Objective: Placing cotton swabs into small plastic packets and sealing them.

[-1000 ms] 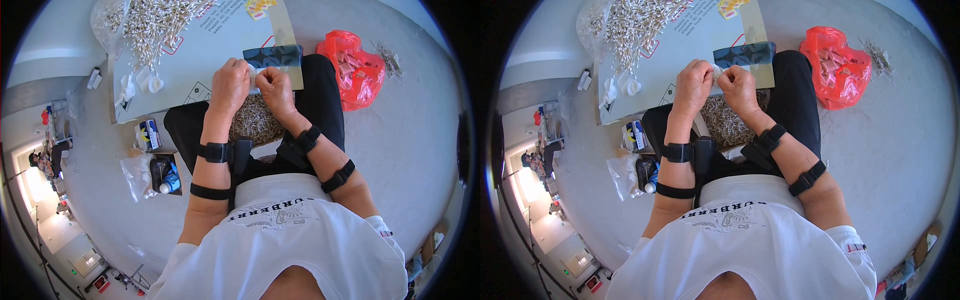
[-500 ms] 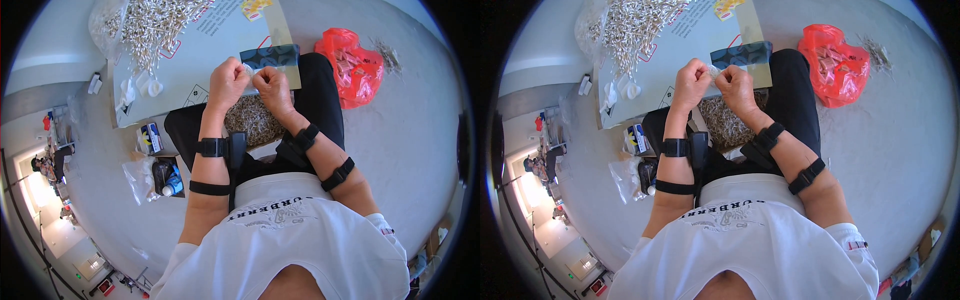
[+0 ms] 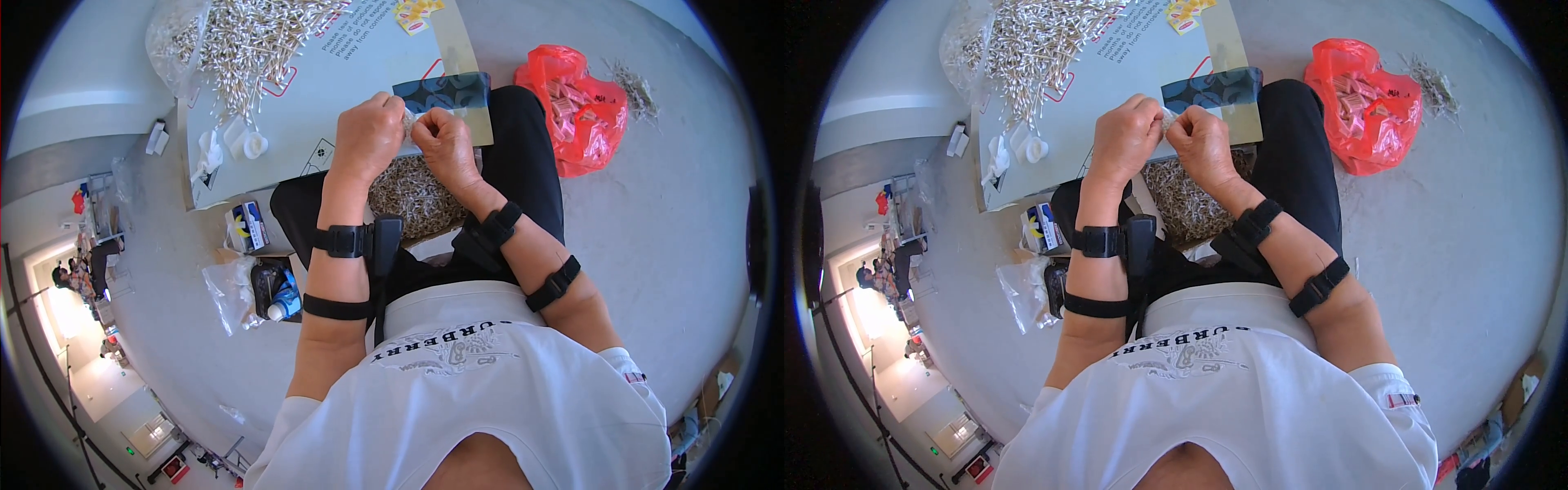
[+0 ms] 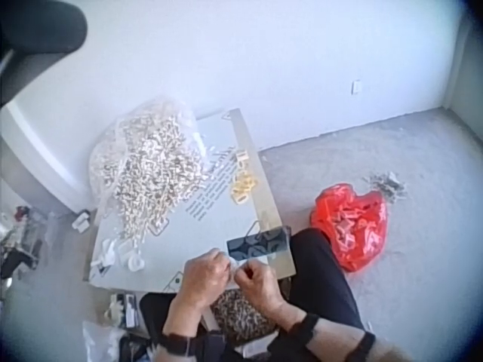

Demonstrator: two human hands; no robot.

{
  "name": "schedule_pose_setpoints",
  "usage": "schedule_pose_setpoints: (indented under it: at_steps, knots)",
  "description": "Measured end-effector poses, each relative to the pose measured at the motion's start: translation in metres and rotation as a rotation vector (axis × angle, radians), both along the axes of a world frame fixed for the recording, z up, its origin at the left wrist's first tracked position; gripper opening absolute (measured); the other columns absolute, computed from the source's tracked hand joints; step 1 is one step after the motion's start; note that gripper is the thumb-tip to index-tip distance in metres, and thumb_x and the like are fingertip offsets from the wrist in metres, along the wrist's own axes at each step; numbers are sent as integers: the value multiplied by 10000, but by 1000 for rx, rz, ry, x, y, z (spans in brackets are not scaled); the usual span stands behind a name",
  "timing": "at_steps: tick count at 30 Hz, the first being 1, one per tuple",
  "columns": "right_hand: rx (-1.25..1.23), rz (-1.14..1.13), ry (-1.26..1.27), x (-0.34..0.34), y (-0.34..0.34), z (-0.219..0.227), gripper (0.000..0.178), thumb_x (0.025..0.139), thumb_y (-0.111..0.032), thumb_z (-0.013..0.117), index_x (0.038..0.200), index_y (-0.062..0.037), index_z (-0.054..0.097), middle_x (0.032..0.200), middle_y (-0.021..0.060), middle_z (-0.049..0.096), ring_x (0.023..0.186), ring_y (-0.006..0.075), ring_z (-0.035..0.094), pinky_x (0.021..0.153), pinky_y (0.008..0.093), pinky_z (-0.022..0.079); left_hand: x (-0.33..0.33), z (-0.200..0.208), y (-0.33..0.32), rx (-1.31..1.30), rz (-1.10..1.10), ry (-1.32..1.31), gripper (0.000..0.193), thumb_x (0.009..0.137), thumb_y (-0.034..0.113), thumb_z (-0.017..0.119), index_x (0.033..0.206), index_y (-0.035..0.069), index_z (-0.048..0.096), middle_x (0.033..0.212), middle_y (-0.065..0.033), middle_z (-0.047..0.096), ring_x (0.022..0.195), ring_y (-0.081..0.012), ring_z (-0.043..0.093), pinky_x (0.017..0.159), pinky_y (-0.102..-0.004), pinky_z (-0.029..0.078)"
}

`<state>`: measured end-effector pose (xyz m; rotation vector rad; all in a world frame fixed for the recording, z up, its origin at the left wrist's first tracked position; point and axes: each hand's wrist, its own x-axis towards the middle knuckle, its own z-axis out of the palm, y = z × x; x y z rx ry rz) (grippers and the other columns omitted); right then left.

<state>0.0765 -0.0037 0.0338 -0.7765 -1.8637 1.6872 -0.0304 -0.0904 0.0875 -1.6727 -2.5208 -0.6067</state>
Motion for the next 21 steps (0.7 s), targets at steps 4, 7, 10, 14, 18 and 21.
schedule_pose_setpoints:
  at_steps: [4, 7, 10, 14, 18, 21]
  knots:
    - [6, -2, 3, 0, 0, 4, 170, 812, -95, 649, 713, 11, 560, 603, 108, 575, 552, 134, 505, 540, 324, 452, -2, 0, 2, -39, -10, 11, 90, 763, 93, 617, 747, 40, 547, 777, -110, 617, 735, -333, 632, 623, -434, 509]
    - [20, -9, -10, -1, -1, 3, 169, 813, -92, 644, 711, 12, 559, 594, 108, 569, 552, 129, 503, 539, 322, 450, -4, -6, 0, -41, 37, -43, 89, 749, 101, 622, 757, 42, 555, 772, -123, 626, 718, -342, 632, 615, -432, 505]
    - [8, -10, -4, 0, -1, 3, 165, 809, -86, 641, 706, 13, 558, 587, 107, 562, 554, 122, 501, 538, 320, 448, -4, -7, -3, 49, 98, -197, 100, 726, 89, 632, 763, 43, 551, 768, -134, 633, 691, -351, 625, 594, -428, 492]
    - [-5, -8, -14, 1, 0, 3, 165, 807, -81, 639, 703, 15, 554, 585, 104, 559, 557, 117, 500, 538, 318, 446, -5, -3, -7, 161, 174, -404, 89, 710, 56, 632, 761, 36, 563, 671, -104, 595, 576, -260, 582, 533, -365, 457]
    - [-16, -10, -10, 0, -1, 4, 162, 808, -80, 637, 706, 17, 556, 584, 100, 556, 558, 118, 499, 541, 319, 448, -5, 5, -11, 249, 204, -604, 58, 725, 30, 626, 761, 20, 582, 578, -38, 531, 519, -102, 491, 495, -271, 412]
    - [-21, -7, -16, 0, 0, 1, 158, 809, -79, 635, 709, 17, 559, 588, 98, 555, 561, 118, 498, 544, 318, 449, -4, 20, -13, 287, 219, -650, 50, 749, 19, 629, 762, 13, 582, 577, 10, 515, 534, -42, 450, 495, -227, 385]
